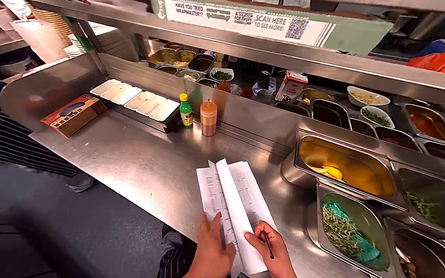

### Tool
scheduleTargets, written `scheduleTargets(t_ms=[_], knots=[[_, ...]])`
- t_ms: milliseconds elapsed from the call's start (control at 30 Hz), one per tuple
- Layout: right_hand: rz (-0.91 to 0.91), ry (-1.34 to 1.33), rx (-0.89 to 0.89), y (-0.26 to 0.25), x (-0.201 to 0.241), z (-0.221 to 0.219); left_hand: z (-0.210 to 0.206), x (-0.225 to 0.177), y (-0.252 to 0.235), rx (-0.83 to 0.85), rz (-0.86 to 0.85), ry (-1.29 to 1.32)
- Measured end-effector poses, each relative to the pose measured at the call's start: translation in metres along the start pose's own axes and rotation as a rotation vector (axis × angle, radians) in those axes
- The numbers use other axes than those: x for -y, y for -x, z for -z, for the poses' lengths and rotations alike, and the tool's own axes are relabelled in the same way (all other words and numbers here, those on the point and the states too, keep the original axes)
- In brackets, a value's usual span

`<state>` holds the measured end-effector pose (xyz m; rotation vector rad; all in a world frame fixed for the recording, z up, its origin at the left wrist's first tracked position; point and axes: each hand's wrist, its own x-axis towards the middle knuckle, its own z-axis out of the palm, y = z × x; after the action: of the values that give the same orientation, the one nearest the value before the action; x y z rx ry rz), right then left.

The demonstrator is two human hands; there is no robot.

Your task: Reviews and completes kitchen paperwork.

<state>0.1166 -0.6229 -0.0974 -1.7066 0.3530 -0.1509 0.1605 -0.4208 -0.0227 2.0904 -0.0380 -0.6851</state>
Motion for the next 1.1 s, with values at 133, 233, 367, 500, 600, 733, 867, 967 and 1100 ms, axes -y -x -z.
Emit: scheduleTargets(t_ms=[133,233,367,500,600,733,867,967,1100], knots=[[-0.001,0.034,0.023,0.001,0.006,0.0,0.003,-0.007,0.002,0.073,0.028,-0.057],[-0.001,0.036,0.028,0.0,0.006,0.002,0.003,-0.009,0.001,0.091,0.042,-0.047],[0.009,0.041,0.027,0.0,0.004,0.002,0.004,-0.008,0.001,0.116,0.052,-0.036],[0.027,0.066,0.035,0.0,0.007,0.001,0.005,-0.006,0.003,0.134,0.032,-0.025],[0.024,0.057,0.036,0.0,0.007,0.001,0.004,-0.008,0.005,0.103,0.002,-0.066],[0.026,0.038,0.052,0.0,0.006,0.003,-0.008,0.003,0.005,-0.084,-0.229,0.001],[0.026,0.043,0.079,0.002,0.008,0.003,-0.014,0.008,-0.01,-0.045,-0.342,0.297],[0.016,0.044,0.098,0.003,0.01,0.003,-0.016,0.01,-0.019,-0.009,-0.382,0.401],[0.12,0.002,0.178,0.003,0.006,0.007,-0.017,0.017,-0.026,0.063,-0.448,0.308]])
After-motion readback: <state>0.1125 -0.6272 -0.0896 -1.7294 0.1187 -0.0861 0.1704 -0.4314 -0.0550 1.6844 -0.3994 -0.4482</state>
